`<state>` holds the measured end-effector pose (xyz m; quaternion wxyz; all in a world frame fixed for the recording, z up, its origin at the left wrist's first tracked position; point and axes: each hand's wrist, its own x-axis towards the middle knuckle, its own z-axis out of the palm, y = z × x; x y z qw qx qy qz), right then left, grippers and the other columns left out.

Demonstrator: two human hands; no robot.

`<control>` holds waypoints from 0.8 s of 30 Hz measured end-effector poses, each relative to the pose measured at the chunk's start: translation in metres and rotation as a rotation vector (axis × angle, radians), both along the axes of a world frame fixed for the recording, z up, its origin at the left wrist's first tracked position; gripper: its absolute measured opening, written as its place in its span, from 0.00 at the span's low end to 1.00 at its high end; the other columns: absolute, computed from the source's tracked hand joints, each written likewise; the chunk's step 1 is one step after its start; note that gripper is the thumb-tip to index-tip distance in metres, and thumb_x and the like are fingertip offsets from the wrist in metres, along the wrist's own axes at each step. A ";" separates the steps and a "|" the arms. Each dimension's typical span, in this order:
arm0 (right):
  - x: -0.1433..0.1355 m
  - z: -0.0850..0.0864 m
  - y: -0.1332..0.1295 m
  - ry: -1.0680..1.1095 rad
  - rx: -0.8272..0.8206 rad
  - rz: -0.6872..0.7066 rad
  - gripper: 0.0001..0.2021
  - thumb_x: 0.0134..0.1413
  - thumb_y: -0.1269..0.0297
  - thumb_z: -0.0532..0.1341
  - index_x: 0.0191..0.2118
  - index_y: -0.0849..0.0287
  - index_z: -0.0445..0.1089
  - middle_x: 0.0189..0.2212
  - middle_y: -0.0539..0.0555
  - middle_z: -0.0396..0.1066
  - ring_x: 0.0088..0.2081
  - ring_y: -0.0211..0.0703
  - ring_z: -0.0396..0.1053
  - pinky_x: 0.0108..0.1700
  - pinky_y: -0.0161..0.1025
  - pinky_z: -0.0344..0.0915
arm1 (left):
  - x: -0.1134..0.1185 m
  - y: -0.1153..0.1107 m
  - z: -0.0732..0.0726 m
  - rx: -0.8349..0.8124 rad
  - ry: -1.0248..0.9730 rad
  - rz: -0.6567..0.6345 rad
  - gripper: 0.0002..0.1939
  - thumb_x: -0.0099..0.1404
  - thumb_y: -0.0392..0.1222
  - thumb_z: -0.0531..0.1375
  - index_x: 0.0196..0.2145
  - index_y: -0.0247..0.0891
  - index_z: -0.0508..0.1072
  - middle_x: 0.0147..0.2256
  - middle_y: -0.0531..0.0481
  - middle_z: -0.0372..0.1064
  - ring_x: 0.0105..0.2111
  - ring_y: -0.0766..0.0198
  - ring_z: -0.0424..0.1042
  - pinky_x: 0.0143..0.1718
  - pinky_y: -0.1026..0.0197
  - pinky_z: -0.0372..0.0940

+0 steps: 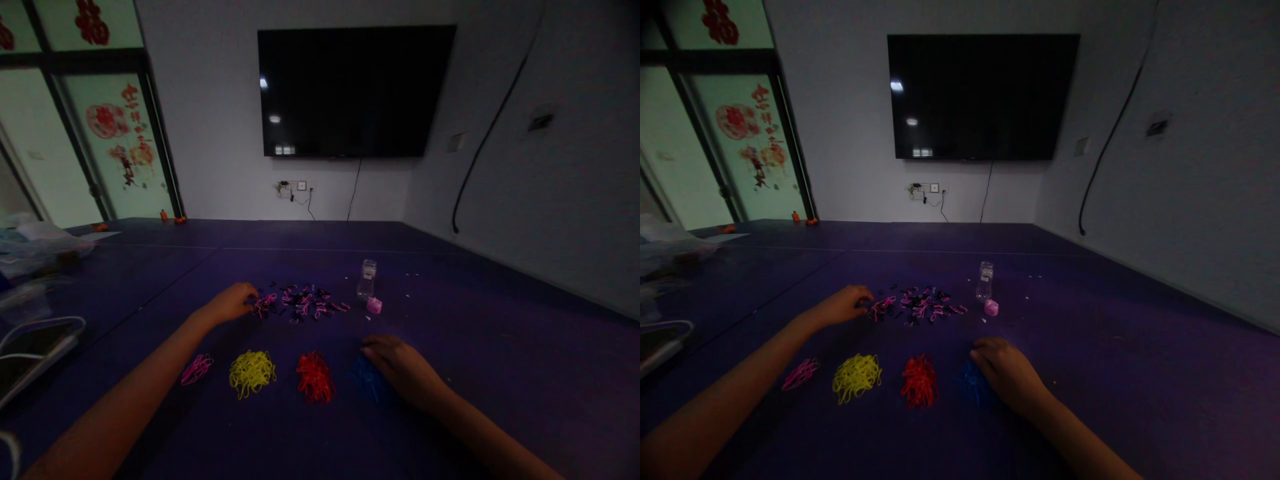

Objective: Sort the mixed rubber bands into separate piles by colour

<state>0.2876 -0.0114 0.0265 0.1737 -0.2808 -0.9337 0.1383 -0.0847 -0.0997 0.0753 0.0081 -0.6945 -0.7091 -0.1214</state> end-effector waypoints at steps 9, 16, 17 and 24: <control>0.000 -0.001 0.000 0.008 0.012 0.012 0.20 0.62 0.56 0.45 0.41 0.57 0.72 0.45 0.56 0.71 0.47 0.46 0.67 0.50 0.43 0.63 | -0.015 0.019 -0.032 0.050 -0.047 -0.133 0.18 0.57 0.32 0.54 0.45 0.40 0.72 0.47 0.48 0.71 0.47 0.61 0.68 0.49 0.61 0.59; 0.000 -0.001 0.000 0.024 0.013 0.020 0.20 0.62 0.56 0.46 0.40 0.57 0.72 0.45 0.57 0.71 0.46 0.46 0.68 0.49 0.42 0.63 | -0.017 0.024 -0.038 0.065 -0.069 -0.098 0.14 0.57 0.31 0.54 0.37 0.38 0.76 0.34 0.48 0.75 0.35 0.64 0.72 0.38 0.65 0.63; 0.000 -0.001 0.000 0.025 0.011 0.018 0.20 0.62 0.56 0.46 0.41 0.58 0.72 0.45 0.57 0.71 0.46 0.46 0.68 0.50 0.43 0.63 | -0.017 0.023 -0.038 0.062 -0.080 -0.086 0.13 0.57 0.31 0.54 0.35 0.38 0.76 0.33 0.48 0.75 0.34 0.64 0.72 0.37 0.65 0.63; 0.000 0.001 -0.002 0.015 0.005 0.006 0.19 0.61 0.56 0.46 0.41 0.57 0.72 0.46 0.56 0.70 0.47 0.46 0.67 0.50 0.43 0.63 | -0.025 0.021 -0.034 0.021 -0.300 0.002 0.13 0.55 0.33 0.52 0.35 0.34 0.75 0.34 0.47 0.75 0.34 0.64 0.73 0.37 0.64 0.65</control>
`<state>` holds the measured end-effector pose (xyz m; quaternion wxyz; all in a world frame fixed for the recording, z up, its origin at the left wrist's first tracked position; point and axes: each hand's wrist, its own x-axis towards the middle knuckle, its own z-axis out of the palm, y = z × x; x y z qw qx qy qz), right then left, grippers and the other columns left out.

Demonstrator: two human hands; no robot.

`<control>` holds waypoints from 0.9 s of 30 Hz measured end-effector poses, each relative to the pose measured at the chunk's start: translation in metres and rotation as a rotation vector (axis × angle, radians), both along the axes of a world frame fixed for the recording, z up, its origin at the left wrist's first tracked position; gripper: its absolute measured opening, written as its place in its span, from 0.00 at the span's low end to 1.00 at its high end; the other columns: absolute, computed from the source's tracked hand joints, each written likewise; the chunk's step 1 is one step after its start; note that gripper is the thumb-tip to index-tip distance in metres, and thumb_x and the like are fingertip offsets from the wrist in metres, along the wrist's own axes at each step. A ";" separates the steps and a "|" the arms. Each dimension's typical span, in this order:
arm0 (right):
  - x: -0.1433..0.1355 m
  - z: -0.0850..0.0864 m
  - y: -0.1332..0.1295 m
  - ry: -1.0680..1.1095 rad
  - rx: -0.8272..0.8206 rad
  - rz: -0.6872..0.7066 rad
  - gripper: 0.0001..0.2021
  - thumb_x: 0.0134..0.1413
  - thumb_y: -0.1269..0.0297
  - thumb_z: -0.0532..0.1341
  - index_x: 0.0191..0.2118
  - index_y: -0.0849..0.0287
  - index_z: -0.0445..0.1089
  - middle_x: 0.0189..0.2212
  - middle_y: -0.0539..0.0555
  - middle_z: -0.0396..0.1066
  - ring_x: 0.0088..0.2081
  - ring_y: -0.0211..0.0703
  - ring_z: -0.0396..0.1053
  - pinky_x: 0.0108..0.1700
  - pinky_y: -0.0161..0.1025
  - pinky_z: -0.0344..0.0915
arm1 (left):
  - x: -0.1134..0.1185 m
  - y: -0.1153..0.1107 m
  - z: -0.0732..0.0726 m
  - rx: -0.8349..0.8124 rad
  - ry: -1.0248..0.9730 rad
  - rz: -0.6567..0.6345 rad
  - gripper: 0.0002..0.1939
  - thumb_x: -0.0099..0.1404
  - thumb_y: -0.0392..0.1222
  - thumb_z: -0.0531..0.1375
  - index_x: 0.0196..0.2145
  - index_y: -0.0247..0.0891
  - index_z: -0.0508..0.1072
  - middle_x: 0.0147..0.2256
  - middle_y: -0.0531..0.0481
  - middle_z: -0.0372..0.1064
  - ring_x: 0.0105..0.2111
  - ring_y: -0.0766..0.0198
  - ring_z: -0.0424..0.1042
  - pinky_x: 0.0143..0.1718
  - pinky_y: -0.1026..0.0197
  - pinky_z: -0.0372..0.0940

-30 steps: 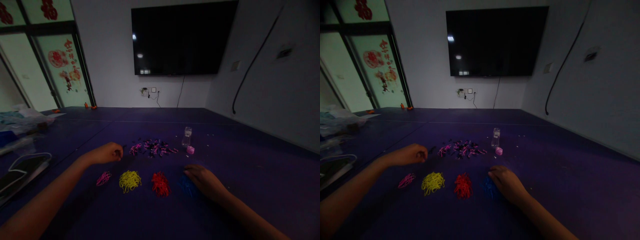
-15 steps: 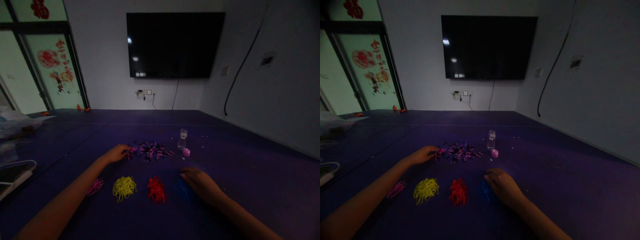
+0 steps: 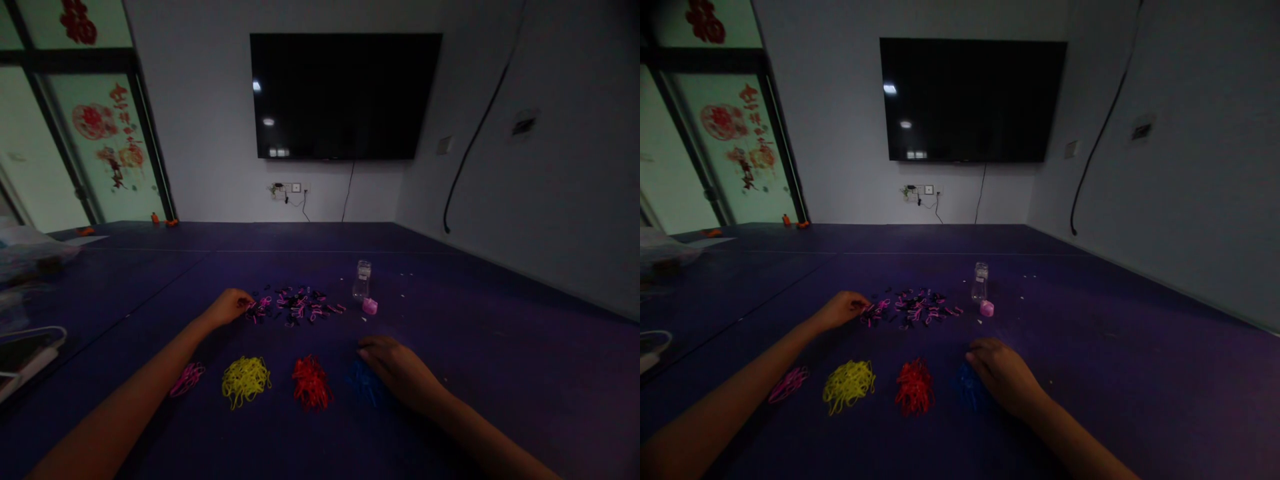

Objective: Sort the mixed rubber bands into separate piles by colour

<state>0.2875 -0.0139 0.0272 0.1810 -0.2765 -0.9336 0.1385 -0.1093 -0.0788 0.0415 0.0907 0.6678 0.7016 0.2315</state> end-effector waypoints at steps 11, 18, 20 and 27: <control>-0.001 0.001 -0.001 -0.029 0.007 -0.011 0.20 0.61 0.57 0.46 0.42 0.59 0.72 0.46 0.57 0.70 0.47 0.47 0.68 0.50 0.43 0.63 | -0.006 -0.008 0.019 -0.085 -0.222 0.018 0.15 0.48 0.40 0.54 0.33 0.32 0.73 0.30 0.46 0.73 0.30 0.63 0.71 0.33 0.62 0.64; -0.001 0.003 -0.003 -0.009 -0.004 -0.002 0.18 0.61 0.58 0.46 0.41 0.57 0.72 0.45 0.56 0.71 0.46 0.46 0.68 0.50 0.43 0.63 | 0.002 -0.059 0.071 -0.454 0.075 -0.079 0.14 0.39 0.31 0.50 0.22 0.37 0.74 0.20 0.52 0.70 0.23 0.64 0.68 0.25 0.65 0.60; -0.001 0.003 -0.003 -0.019 -0.008 0.003 0.19 0.61 0.57 0.46 0.41 0.58 0.72 0.45 0.57 0.71 0.46 0.46 0.67 0.50 0.44 0.63 | 0.010 -0.075 0.071 -0.510 0.148 -0.081 0.14 0.38 0.30 0.50 0.21 0.38 0.73 0.20 0.52 0.71 0.23 0.63 0.68 0.24 0.65 0.59; 0.000 0.001 -0.001 -0.010 -0.005 0.006 0.20 0.61 0.56 0.46 0.41 0.57 0.73 0.45 0.56 0.71 0.47 0.47 0.67 0.51 0.44 0.62 | 0.019 -0.107 0.051 -0.506 0.270 -0.045 0.14 0.41 0.28 0.51 0.21 0.38 0.74 0.25 0.50 0.73 0.26 0.63 0.70 0.27 0.65 0.60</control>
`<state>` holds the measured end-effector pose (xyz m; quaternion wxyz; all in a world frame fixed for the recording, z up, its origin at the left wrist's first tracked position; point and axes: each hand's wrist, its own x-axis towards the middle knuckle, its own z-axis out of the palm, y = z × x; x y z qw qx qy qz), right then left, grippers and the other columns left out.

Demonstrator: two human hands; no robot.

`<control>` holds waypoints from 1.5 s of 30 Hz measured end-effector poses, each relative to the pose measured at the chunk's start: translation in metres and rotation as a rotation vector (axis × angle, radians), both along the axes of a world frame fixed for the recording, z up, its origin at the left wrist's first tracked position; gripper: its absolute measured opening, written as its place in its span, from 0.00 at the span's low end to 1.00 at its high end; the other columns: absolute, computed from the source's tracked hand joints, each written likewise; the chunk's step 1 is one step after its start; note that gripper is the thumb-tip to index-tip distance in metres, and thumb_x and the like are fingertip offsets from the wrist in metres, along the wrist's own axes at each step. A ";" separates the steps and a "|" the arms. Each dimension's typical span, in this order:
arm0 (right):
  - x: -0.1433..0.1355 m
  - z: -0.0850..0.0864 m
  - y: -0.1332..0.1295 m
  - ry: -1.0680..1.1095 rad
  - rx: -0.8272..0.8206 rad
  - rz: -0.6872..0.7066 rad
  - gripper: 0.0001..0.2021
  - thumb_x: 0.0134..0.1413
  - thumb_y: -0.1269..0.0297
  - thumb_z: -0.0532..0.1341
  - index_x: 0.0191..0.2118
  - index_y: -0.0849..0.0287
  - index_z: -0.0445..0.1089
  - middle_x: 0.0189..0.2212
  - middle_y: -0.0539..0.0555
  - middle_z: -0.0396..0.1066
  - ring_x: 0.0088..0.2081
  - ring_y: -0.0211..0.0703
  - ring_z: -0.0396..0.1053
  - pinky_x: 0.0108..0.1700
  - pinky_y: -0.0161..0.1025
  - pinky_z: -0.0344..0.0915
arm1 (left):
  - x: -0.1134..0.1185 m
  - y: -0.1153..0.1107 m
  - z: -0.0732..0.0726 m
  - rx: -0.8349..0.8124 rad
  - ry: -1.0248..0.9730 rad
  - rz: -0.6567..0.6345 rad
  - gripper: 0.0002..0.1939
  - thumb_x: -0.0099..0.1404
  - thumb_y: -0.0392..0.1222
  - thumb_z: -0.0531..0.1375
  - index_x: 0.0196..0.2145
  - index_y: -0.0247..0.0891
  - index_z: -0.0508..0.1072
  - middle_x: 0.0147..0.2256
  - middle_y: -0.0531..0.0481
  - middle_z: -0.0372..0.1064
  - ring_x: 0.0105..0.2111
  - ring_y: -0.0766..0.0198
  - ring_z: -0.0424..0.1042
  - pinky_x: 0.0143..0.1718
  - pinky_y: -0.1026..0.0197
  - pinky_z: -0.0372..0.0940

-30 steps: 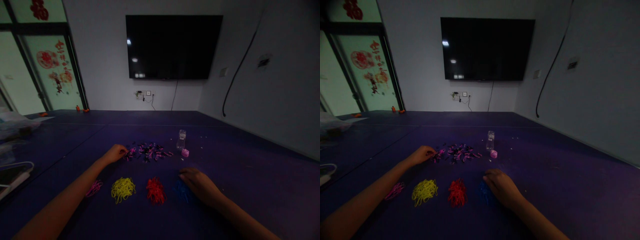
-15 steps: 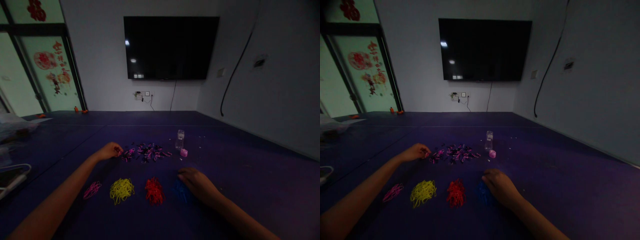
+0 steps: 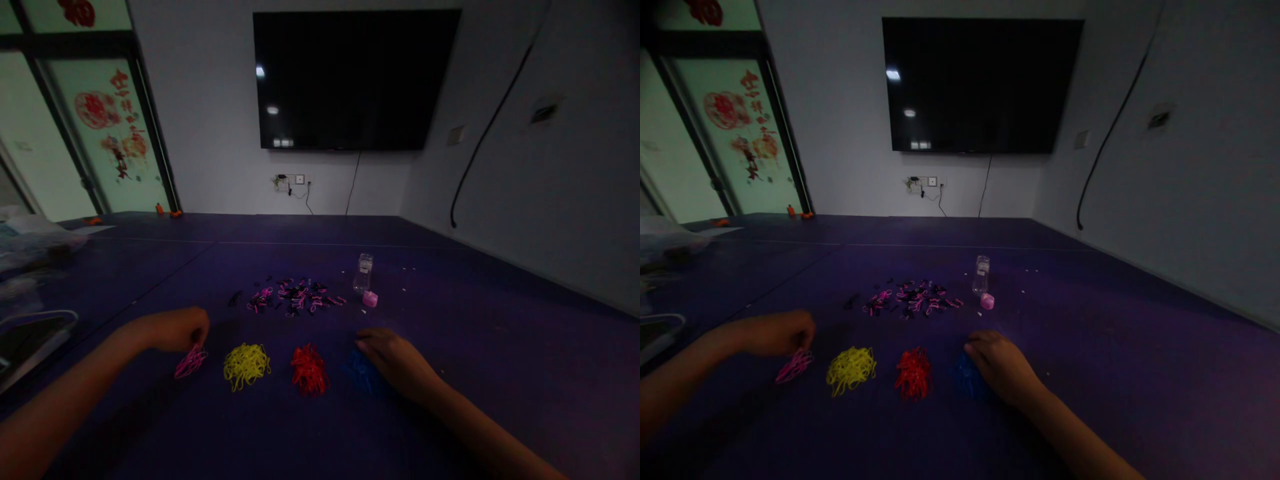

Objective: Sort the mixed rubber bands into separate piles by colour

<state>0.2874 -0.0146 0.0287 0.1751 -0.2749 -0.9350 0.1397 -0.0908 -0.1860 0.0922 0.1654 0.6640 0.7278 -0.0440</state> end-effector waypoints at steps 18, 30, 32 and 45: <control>-0.002 -0.001 0.000 -0.006 0.005 0.017 0.19 0.62 0.58 0.46 0.41 0.58 0.72 0.45 0.57 0.71 0.46 0.46 0.67 0.50 0.43 0.62 | 0.013 0.095 -0.005 0.445 -0.007 -0.059 0.14 0.54 0.32 0.53 0.35 0.37 0.75 0.37 0.47 0.75 0.38 0.62 0.71 0.40 0.65 0.61; -0.002 0.005 -0.004 -0.025 0.028 0.010 0.19 0.62 0.59 0.46 0.41 0.58 0.72 0.45 0.57 0.71 0.46 0.46 0.67 0.49 0.42 0.62 | 0.003 0.112 -0.039 0.428 0.055 -0.060 0.09 0.55 0.34 0.54 0.30 0.36 0.74 0.31 0.47 0.74 0.32 0.62 0.71 0.32 0.66 0.59; -0.002 0.004 -0.004 -0.017 0.029 0.006 0.19 0.62 0.59 0.46 0.41 0.58 0.72 0.45 0.57 0.71 0.46 0.46 0.67 0.50 0.43 0.62 | 0.003 0.112 -0.040 0.434 0.051 -0.052 0.10 0.54 0.32 0.53 0.29 0.36 0.74 0.30 0.47 0.73 0.32 0.62 0.71 0.31 0.66 0.59; -0.003 0.000 0.000 -0.034 0.035 0.014 0.20 0.62 0.59 0.45 0.39 0.59 0.73 0.45 0.58 0.71 0.45 0.46 0.68 0.48 0.42 0.63 | -0.017 0.109 -0.033 0.455 0.071 0.056 0.13 0.53 0.28 0.51 0.27 0.38 0.74 0.29 0.50 0.74 0.33 0.65 0.72 0.34 0.67 0.61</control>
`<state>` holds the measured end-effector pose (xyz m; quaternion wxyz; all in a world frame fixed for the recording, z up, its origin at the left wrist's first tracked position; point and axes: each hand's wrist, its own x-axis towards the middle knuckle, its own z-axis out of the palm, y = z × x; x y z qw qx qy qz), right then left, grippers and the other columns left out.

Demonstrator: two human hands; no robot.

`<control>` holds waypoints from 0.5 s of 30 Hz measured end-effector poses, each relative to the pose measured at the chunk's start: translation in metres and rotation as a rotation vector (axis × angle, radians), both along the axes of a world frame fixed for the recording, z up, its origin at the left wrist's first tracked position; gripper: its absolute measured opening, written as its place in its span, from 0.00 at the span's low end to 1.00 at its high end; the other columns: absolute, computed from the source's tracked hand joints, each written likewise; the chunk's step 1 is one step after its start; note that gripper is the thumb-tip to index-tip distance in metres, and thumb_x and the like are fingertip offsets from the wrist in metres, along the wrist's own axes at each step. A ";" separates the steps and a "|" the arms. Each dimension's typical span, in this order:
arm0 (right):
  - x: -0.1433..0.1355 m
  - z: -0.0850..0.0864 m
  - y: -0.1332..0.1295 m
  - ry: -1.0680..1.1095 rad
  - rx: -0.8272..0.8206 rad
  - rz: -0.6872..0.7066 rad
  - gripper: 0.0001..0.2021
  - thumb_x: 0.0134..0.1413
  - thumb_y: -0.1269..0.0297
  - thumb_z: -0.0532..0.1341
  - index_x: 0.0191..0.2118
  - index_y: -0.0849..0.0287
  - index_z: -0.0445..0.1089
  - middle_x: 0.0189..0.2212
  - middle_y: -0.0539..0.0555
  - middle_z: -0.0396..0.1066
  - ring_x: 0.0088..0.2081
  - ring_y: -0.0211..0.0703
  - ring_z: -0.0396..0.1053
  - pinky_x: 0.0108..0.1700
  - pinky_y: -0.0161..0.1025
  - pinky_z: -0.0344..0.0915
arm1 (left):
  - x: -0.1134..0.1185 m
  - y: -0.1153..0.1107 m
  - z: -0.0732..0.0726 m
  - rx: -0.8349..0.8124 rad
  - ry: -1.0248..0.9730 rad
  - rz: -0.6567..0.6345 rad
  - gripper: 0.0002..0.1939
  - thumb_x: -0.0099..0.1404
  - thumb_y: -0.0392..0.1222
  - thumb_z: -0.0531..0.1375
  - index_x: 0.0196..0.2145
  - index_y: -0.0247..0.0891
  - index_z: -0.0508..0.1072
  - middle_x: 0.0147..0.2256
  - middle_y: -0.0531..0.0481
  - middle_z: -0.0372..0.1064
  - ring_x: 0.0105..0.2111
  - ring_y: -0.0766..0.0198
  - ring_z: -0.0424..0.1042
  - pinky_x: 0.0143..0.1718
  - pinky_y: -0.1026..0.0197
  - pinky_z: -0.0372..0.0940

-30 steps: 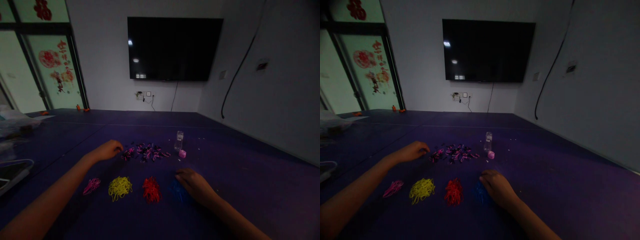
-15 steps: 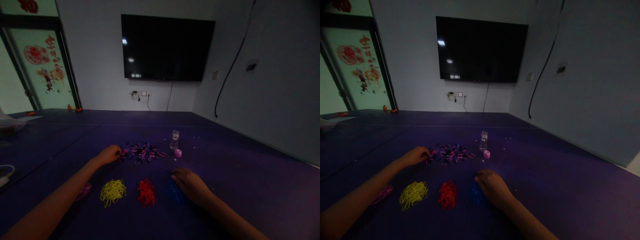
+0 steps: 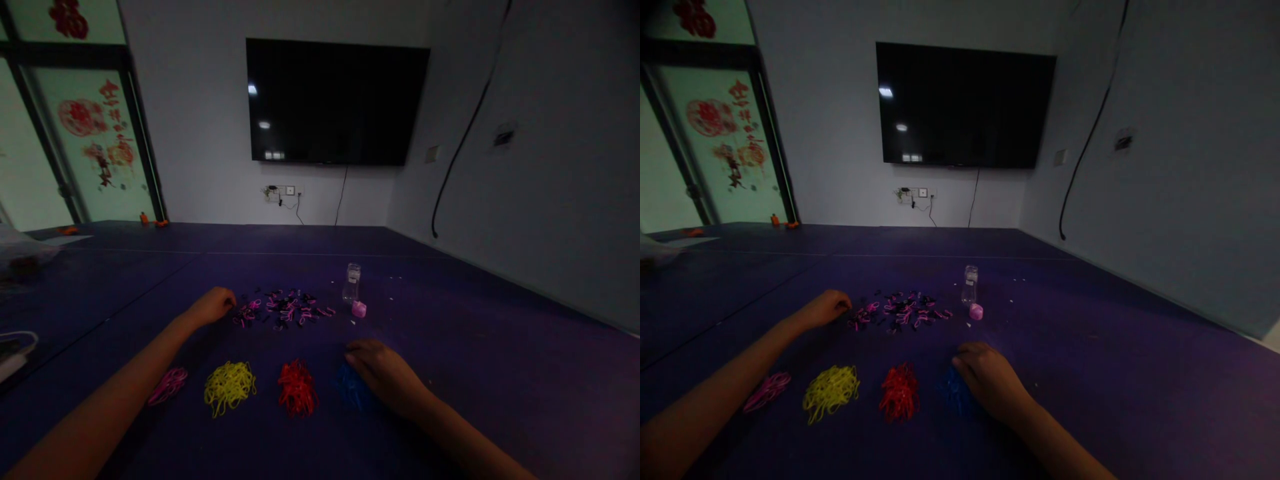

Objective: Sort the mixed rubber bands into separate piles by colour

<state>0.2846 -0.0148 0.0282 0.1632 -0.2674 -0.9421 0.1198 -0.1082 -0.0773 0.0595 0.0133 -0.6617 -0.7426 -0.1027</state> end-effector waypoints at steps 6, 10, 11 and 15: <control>0.000 0.002 -0.002 0.023 -0.006 0.000 0.19 0.62 0.58 0.46 0.40 0.59 0.73 0.44 0.58 0.71 0.45 0.46 0.68 0.48 0.42 0.62 | 0.000 0.000 0.001 -0.029 -0.031 0.014 0.11 0.52 0.30 0.53 0.29 0.37 0.75 0.31 0.49 0.75 0.34 0.63 0.72 0.35 0.67 0.61; 0.000 0.002 -0.003 0.019 -0.006 0.001 0.20 0.62 0.58 0.45 0.41 0.59 0.73 0.44 0.58 0.71 0.45 0.46 0.68 0.49 0.42 0.62 | 0.009 0.003 -0.005 -0.077 -0.045 -0.060 0.08 0.55 0.35 0.54 0.26 0.37 0.74 0.27 0.51 0.74 0.31 0.64 0.71 0.33 0.67 0.60; 0.000 0.002 -0.002 0.017 -0.004 -0.003 0.20 0.62 0.58 0.46 0.41 0.59 0.73 0.44 0.58 0.71 0.45 0.46 0.68 0.49 0.42 0.62 | 0.011 0.003 -0.007 -0.076 -0.027 -0.058 0.08 0.55 0.36 0.54 0.26 0.37 0.74 0.27 0.51 0.74 0.31 0.64 0.71 0.32 0.66 0.59; 0.000 0.001 -0.001 -0.013 0.006 -0.015 0.20 0.62 0.59 0.45 0.41 0.59 0.73 0.45 0.58 0.70 0.45 0.46 0.67 0.49 0.42 0.62 | 0.012 0.005 -0.013 -0.045 0.075 -0.029 0.08 0.56 0.34 0.53 0.25 0.37 0.72 0.27 0.50 0.72 0.29 0.64 0.69 0.30 0.66 0.58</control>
